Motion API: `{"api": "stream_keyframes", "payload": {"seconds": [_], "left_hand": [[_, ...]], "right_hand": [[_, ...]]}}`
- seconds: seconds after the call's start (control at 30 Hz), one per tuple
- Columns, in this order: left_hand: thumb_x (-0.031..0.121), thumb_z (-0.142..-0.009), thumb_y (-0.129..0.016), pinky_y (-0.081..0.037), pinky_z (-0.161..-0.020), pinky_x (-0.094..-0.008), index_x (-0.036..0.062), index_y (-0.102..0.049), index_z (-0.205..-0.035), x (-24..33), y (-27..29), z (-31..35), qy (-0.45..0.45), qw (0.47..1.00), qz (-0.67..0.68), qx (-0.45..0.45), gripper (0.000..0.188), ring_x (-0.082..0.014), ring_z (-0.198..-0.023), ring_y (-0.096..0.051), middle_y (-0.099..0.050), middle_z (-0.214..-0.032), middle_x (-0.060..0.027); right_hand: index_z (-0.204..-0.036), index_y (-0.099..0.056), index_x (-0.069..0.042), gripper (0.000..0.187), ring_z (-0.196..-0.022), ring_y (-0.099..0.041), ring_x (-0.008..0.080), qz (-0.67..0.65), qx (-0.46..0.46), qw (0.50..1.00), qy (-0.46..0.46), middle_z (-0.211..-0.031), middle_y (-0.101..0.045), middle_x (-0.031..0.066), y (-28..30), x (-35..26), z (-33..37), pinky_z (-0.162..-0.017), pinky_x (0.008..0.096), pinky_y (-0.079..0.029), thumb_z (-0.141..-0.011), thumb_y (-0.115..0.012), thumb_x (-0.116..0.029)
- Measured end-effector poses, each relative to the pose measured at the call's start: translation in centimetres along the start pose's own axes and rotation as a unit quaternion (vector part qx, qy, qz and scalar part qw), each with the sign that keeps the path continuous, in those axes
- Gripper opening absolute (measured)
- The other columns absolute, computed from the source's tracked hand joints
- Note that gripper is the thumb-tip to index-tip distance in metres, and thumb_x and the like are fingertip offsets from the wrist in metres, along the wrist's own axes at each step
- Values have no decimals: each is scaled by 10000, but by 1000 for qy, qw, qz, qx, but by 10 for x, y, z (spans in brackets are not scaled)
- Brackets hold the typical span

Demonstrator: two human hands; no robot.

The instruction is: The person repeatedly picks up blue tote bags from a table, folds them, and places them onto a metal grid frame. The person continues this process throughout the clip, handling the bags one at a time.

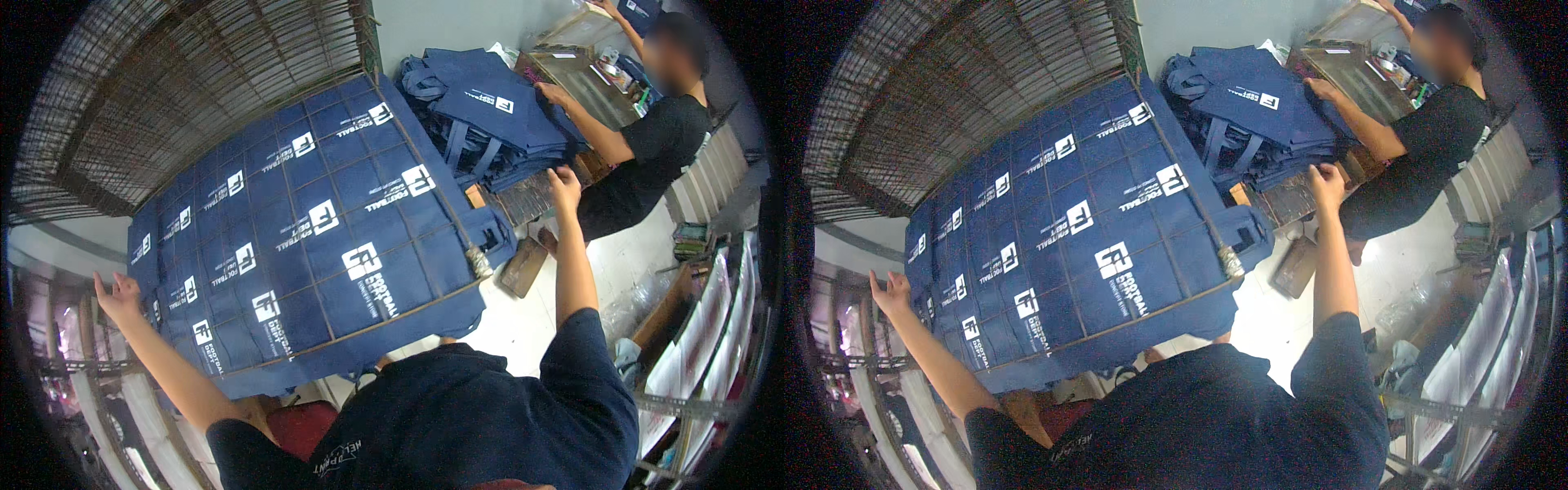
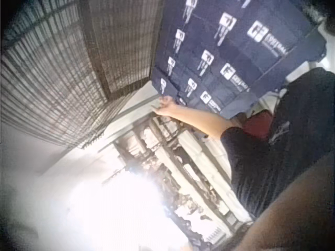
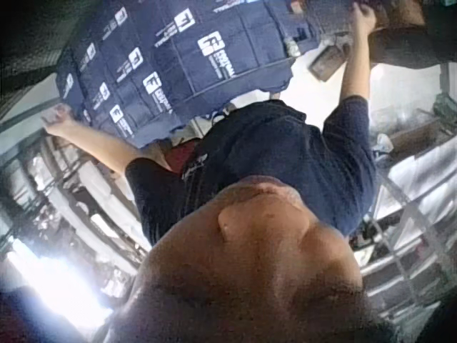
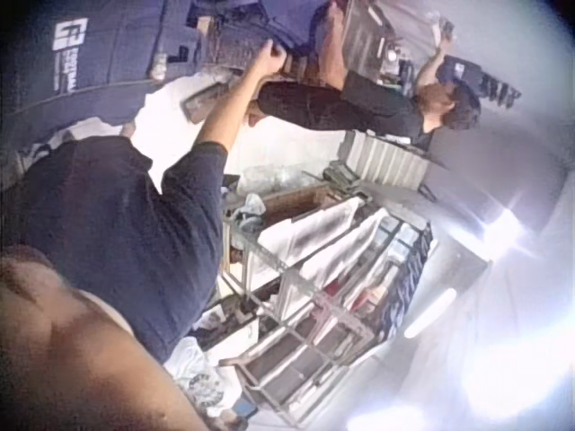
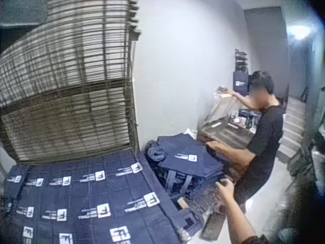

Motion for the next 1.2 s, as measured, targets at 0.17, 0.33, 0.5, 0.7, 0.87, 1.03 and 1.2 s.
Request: {"api": "stream_keyframes", "payload": {"seconds": [0.17, 0.33, 0.5, 0.7, 0.87, 1.03, 1.2], "left_hand": [[349, -802, -658, -372, -487, -267, 77, -511, -983, -32, 17, 122, -93, 983, -144, -67, 359, -104, -625, -561, -590, -773, -13], [308, -873, -575, -307, -411, -196, 76, -515, -1111, -102, 3, 234, -102, 980, -162, -57, 338, -67, -513, -444, -557, -722, -4], [334, -889, -548, -331, -482, -178, 99, -543, -1120, -149, 30, 310, -133, 978, -156, 22, 330, -36, -584, -463, -539, -754, 56], [222, -858, -602, -288, -478, -170, 92, -552, -1071, -177, 63, 332, -164, 971, -163, 54, 255, -23, -556, -369, -442, -761, 66], [190, -828, -647, -290, -487, -178, 67, -575, -1027, -175, 73, 334, -227, 937, -263, 44, 245, -15, -573, -378, -461, -689, 62], [301, -762, -704, -406, -549, -245, 73, -595, -976, -140, 91, 268, -316, 816, -484, 17, 331, -91, -619, -501, -509, -709, 19], [325, -683, -733, -457, -614, -362, 109, -602, -956, -80, 105, 168, -392, 674, -623, 65, 372, -222, -707, -590, -553, -744, -44]], "right_hand": [[-1119, -476, -32, 597, -543, -596, 162, -126, -122, 966, -192, -807, -618, 130, -108, -46, -20, -443, 272, -456, -692, -768, -331], [-1019, -563, 23, 291, -823, -612, 258, -445, -156, 820, -323, -1010, -599, 232, -143, 13, -66, -723, 332, -508, -790, -639, -138], [-1005, -524, -48, 258, -878, -536, 281, -518, -220, 736, -377, -977, -549, 123, -110, 38, -98, -780, 406, -490, -767, -609, -101], [-1022, -489, 49, 266, -964, -504, 208, -494, -251, 794, -251, -1069, -530, 110, -103, 52, -171, -863, 335, -477, -782, -578, -21], [-1235, -479, -113, 505, -955, -511, 176, -443, -267, 842, -153, -1076, -549, 76, -58, -51, -127, -796, 339, -454, -746, -544, -3], [-1349, -409, -106, 568, -1091, -449, 192, -408, -270, 872, 26, -1258, -474, 94, 42, -127, -109, -916, 309, -352, -791, -513, -79], [-1320, -446, -111, 492, -1266, -320, 225, -296, -136, 924, 200, -1392, -361, 87, 129, -210, -15, -1014, 367, -259, -842, -530, -196]]}}
Point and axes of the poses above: each hand's wrist, its own z-axis away from the middle knuckle, its own y-axis out of the back of the hand, x = y × z, the point moved 2 cm from there along -z, towards the middle knuckle
